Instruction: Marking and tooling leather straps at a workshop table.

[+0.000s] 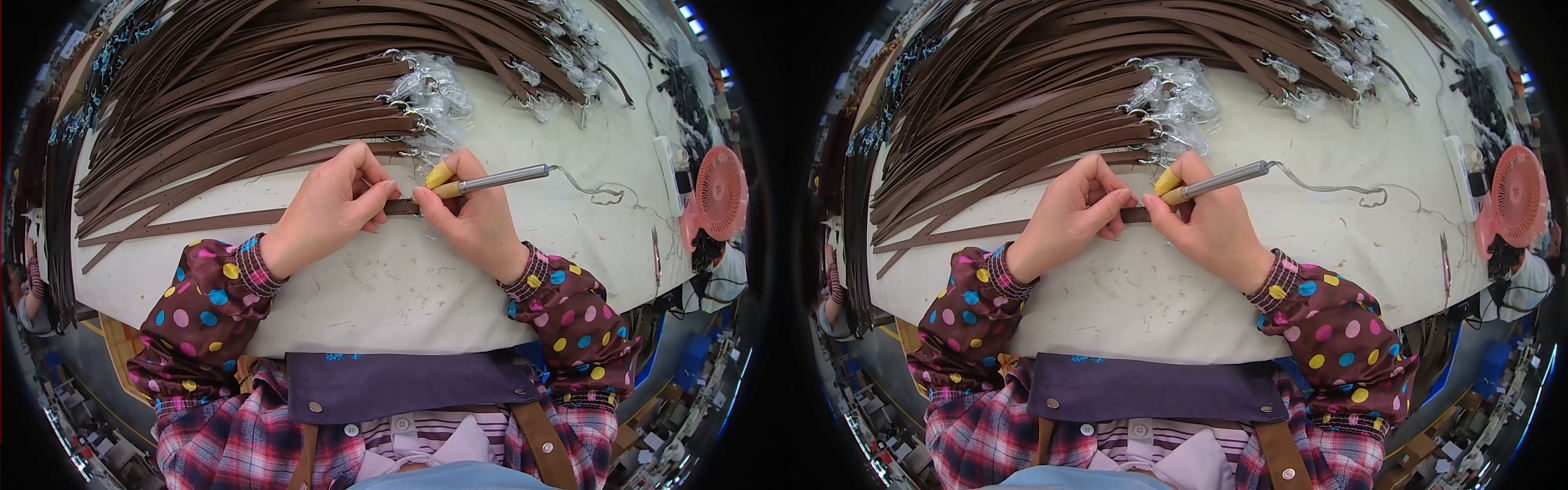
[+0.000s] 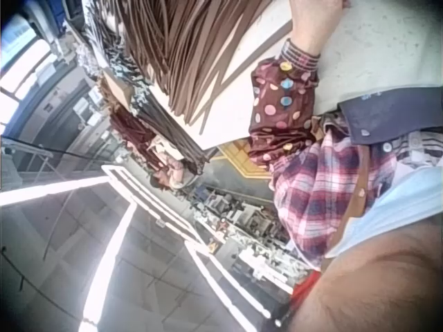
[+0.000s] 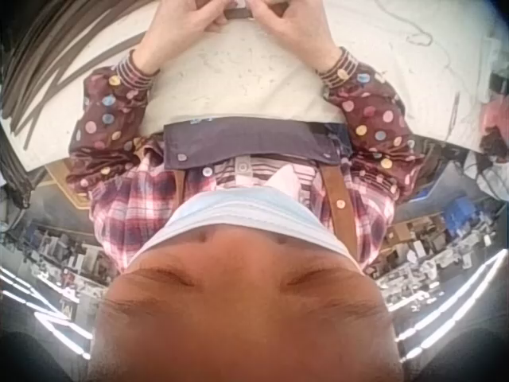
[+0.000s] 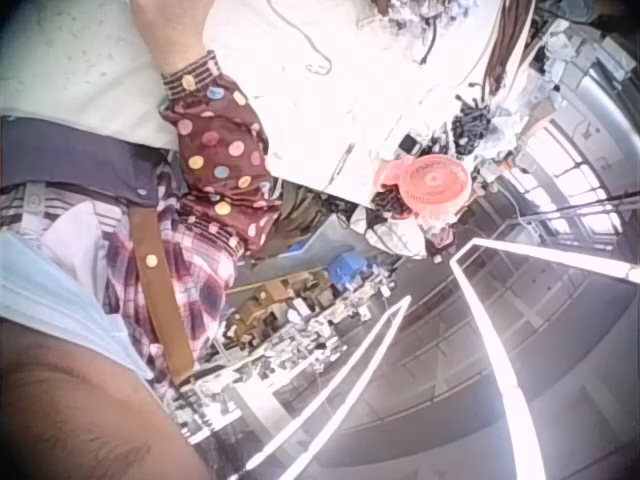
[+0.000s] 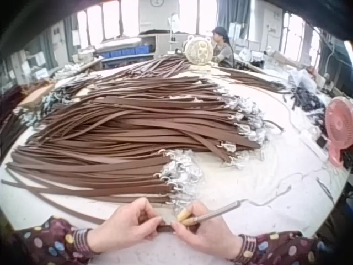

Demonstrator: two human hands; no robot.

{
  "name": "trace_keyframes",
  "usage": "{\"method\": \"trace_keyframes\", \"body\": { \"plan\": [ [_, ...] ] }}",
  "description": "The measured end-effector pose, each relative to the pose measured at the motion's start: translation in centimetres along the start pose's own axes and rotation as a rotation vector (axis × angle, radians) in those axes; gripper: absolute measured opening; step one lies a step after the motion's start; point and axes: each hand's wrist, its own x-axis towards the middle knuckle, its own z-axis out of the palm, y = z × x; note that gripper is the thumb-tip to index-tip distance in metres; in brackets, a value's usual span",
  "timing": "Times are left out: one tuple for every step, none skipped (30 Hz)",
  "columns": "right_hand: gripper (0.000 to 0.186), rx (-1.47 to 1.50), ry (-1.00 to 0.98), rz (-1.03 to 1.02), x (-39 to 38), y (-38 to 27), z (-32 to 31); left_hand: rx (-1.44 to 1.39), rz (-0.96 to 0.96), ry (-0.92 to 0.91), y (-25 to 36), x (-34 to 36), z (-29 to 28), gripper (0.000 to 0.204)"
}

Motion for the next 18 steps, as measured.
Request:
{"method": "trace_keyframes", "body": {
  "plan": [
    [0.023, 0.0, 0.0, 0.0, -0.01, 0.02, 0.01, -0.006, -0.002, -0.001, 0.0, 0.0, 0.0, 0.016],
    [0.023, 0.011, 0.002, 0.001, -0.02, 0.05, 0.04, -0.006, -0.001, -0.001, 0.01, 0.0, 0.01, 0.016],
    [0.023, 0.022, 0.002, 0.003, -0.01, 0.08, 0.07, 0.003, -0.004, -0.002, 0.03, -0.01, 0.0, 0.016],
    [0.023, 0.023, 0.002, 0.003, 0.0, 0.0, 0.05, 0.012, -0.007, -0.002, 0.03, -0.01, -0.02, 0.016],
    [0.022, 0.005, -0.001, 0.008, 0.01, -0.16, 0.02, 0.012, -0.008, -0.001, 0.01, -0.01, -0.03, 0.016],
    [0.022, -0.013, -0.004, 0.013, 0.02, -0.26, -0.02, 0.005, -0.008, -0.003, 0.01, 0.0, -0.04, 0.016],
    [0.022, -0.013, -0.003, 0.013, 0.01, -0.17, 0.01, -0.003, -0.008, -0.006, 0.01, 0.01, -0.04, 0.016],
    [0.022, 0.003, 0.001, 0.009, -0.01, 0.0, 0.09, -0.002, -0.008, -0.006, 0.03, -0.01, -0.03, 0.016],
    [0.022, 0.018, 0.005, 0.005, -0.01, 0.09, 0.14, 0.0, -0.002, -0.005, 0.05, -0.02, -0.02, 0.016],
    [0.022, 0.018, 0.005, 0.005, -0.01, 0.01, 0.11, 0.002, 0.003, -0.005, 0.06, -0.03, -0.02, 0.016],
    [0.022, 0.0, 0.002, 0.007, -0.02, -0.15, 0.05, 0.002, 0.003, -0.005, 0.04, -0.03, -0.03, 0.016],
    [0.022, -0.019, -0.001, 0.01, -0.01, -0.22, 0.01, 0.005, 0.002, -0.006, 0.01, 0.01, -0.05, 0.016],
    [0.022, -0.019, -0.001, 0.01, -0.01, -0.14, 0.05, 0.008, 0.001, -0.008, -0.01, 0.03, -0.05, 0.016],
    [0.022, 0.005, -0.001, 0.013, -0.01, -0.01, 0.1, 0.008, 0.0, -0.008, 0.01, 0.03, -0.06, 0.016],
    [0.022, 0.028, -0.001, 0.016, -0.01, 0.05, 0.13, 0.012, 0.003, -0.005, 0.08, 0.01, -0.05, 0.015],
    [0.022, 0.028, -0.001, 0.016, -0.01, -0.01, 0.1, 0.016, 0.006, -0.003, 0.11, 0.0, -0.05, 0.015],
    [0.022, 0.017, 0.002, 0.009, 0.01, -0.1, 0.06, 0.016, 0.006, -0.003, 0.09, 0.01, -0.05, 0.015],
    [0.022, 0.007, 0.006, 0.001, 0.01, -0.17, 0.04, 0.005, 0.005, -0.004, 0.05, 0.0, -0.08, 0.015]
  ]
}}
